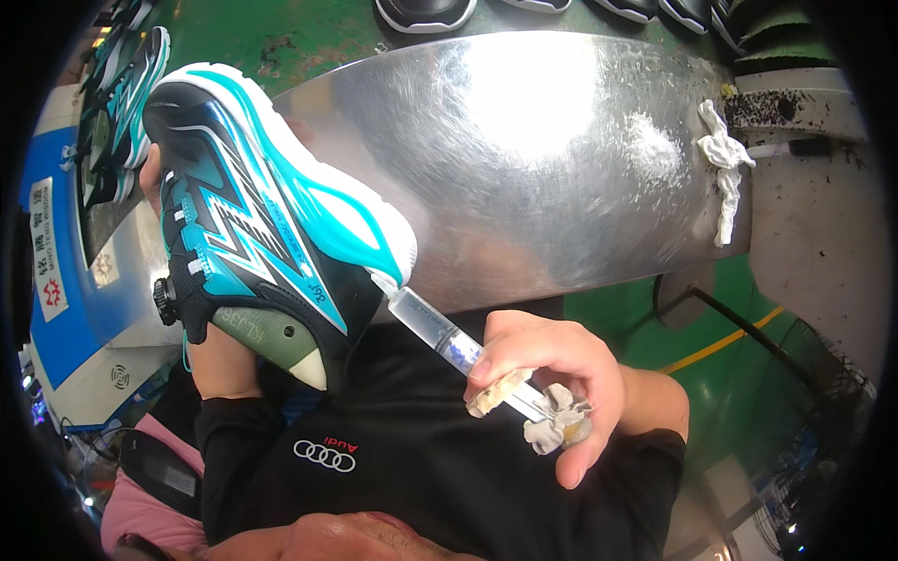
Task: The person repeatedly takes shoes from a conveyor line, applies adhesive along the edges using a syringe, and places the shoes back onto the conveyor.
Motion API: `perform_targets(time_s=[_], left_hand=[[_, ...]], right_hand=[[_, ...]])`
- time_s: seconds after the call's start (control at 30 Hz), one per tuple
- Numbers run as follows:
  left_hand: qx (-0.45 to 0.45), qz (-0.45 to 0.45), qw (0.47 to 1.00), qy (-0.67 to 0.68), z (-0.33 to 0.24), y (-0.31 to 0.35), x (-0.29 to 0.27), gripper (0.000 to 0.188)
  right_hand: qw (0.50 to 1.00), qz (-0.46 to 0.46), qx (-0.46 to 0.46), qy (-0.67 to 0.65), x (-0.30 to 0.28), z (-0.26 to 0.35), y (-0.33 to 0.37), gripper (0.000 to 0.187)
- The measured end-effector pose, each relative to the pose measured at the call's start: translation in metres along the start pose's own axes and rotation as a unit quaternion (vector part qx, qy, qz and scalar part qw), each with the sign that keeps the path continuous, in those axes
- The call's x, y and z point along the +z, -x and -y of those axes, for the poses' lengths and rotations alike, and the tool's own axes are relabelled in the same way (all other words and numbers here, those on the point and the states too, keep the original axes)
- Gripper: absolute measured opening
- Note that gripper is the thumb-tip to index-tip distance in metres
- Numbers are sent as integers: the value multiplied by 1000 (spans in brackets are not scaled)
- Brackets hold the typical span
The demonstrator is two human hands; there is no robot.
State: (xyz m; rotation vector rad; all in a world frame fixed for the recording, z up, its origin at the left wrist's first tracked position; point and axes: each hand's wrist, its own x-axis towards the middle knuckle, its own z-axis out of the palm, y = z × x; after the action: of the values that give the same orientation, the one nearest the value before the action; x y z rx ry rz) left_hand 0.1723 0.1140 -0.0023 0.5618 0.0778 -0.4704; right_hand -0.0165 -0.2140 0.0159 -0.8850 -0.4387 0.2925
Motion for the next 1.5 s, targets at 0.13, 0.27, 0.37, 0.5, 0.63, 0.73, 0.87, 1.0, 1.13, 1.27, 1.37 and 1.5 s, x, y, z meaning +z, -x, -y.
perform_targets(time_s=[0.13, 0.27, 0.37, 0.5, 0.63, 0.73, 0.87, 1.0, 1.13, 1.27, 1.37, 1.5], left_hand=[[35, -98, 984, -141, 3, 2, 12, 43], [60, -182, 965, -177, -2, 17, 21, 47], [-33, -101, 986, -127, -28, 36, -14, 46], [5, -182, 949, -257, -37, 71, -23, 41], [41, -203, 866, -455, -66, 114, -61, 36], [32, -182, 940, -286, -42, 129, -36, 39], [12, -213, 940, -264, -49, 177, -58, 45], [-12, -166, 970, -177, -35, 206, -55, 46], [-30, -189, 969, -155, -9, 218, -36, 48], [-49, -165, 964, -203, 19, 227, -23, 47], [-53, -184, 969, -154, 37, 242, -24, 66], [-78, -162, 976, -122, 64, 231, -6, 73]], right_hand=[[1000, 2, -13, 10, -8, -5, 3, 85], [999, 4, -21, 25, -10, -14, 5, 85], [1000, 1, 8, 9, -13, -14, 7, 84], [1000, 12, -5, -10, -17, -23, 2, 86], [999, 3, -2, 34, -14, -31, -7, 82], [998, -6, -24, 60, -11, -36, -10, 80], [997, -4, -18, 78, -7, -36, -13, 78], [994, 2, -23, 105, -3, -34, -15, 77], [992, -4, -21, 124, 1, -33, -12, 77], [988, 2, -22, 153, 3, -31, -11, 77], [986, -5, -17, 164, 6, -28, -10, 78], [986, -6, -7, 164, 13, -24, -9, 80]])
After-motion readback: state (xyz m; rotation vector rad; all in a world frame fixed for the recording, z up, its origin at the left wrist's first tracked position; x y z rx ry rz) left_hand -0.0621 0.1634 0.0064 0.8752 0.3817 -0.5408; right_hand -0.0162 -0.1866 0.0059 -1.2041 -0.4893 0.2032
